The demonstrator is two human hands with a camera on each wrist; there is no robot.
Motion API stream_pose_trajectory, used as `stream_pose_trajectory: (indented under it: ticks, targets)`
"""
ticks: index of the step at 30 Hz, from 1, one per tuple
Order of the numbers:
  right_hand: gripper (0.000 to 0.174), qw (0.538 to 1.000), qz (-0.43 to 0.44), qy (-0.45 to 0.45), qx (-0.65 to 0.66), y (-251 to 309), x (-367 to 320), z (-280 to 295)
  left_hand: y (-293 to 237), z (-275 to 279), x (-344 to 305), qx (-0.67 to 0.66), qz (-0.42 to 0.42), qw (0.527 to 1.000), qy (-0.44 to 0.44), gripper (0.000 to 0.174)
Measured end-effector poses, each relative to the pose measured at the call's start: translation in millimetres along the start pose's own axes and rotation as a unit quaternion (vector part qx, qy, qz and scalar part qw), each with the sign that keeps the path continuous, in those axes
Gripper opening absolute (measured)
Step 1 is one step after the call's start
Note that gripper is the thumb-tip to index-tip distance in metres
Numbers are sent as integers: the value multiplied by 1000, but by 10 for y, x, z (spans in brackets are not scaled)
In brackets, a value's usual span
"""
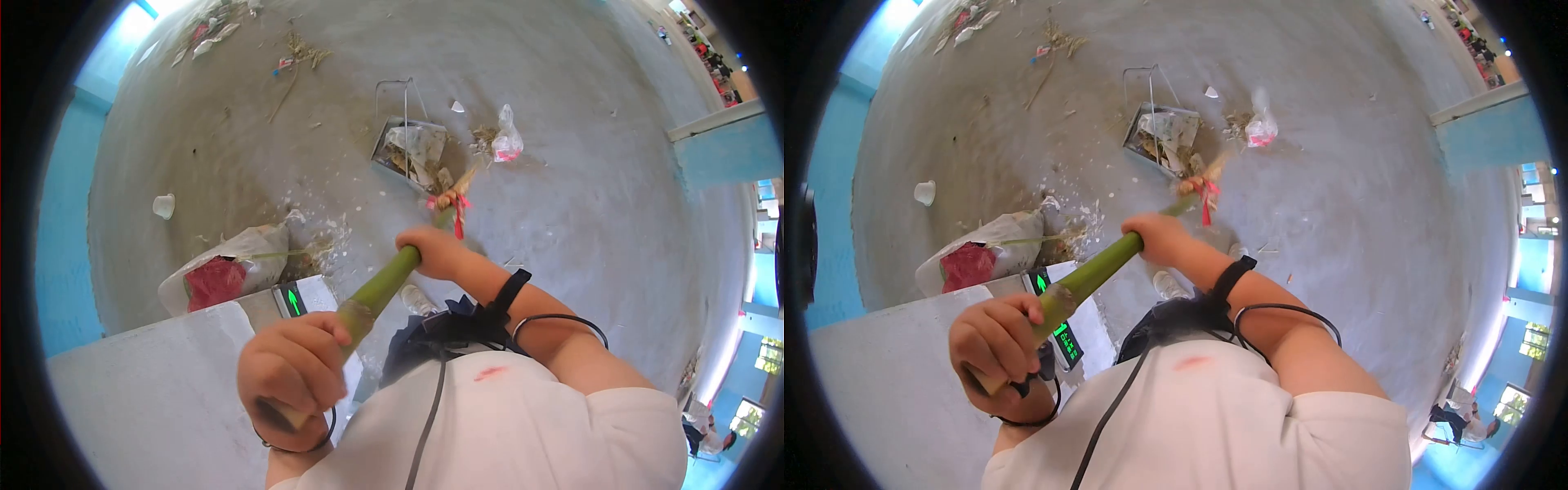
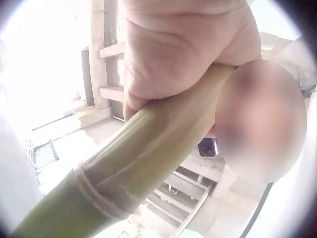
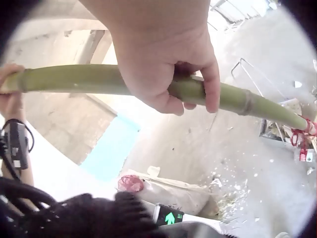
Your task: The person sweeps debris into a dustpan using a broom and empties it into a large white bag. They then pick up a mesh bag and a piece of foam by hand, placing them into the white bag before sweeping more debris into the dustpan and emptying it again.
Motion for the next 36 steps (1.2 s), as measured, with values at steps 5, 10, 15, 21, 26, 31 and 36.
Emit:
stream_pose_trajectory:
  ticks: [5, 10, 15, 21, 26, 31, 36]
  targets:
    - [19, 991, 80, -101, 24, -254, 229, 347, 232, -366, 156, 130, 42, 991, 1, 22]
    - [21, 992, 112, -51, -10, -7, 227, 591, 21, -649, 214, 195, 29, 980, 7, 25]
    - [21, 991, 118, 49, -33, 591, -205, 1187, -605, -986, 440, 186, -31, 980, 68, 26]
    - [26, 992, 59, 93, -58, -39, -565, 1893, -135, -1122, 953, 129, -5, 991, -42, 23]
    - [29, 992, -26, 30, -117, -1328, -646, 2753, 1109, -1070, 1552, -49, 111, 965, -232, 20]
    - [28, 969, -131, 28, -208, -2885, -591, 3103, 2538, -1119, 2019, -17, 191, 961, -201, 34]
    - [26, 975, -90, 20, -203, -3479, -301, 2617, 2894, -964, 1877, 48, 269, 918, -289, 33]
Point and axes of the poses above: each hand's wrist, its own x-axis towards the middle knuckle, its own z-axis out of the back of the hand, y = z × x, the point moved 6 cm from there along x, towards the middle knuckle, and after that the axes turned 3 degrees about x, right-handed, at the moved point
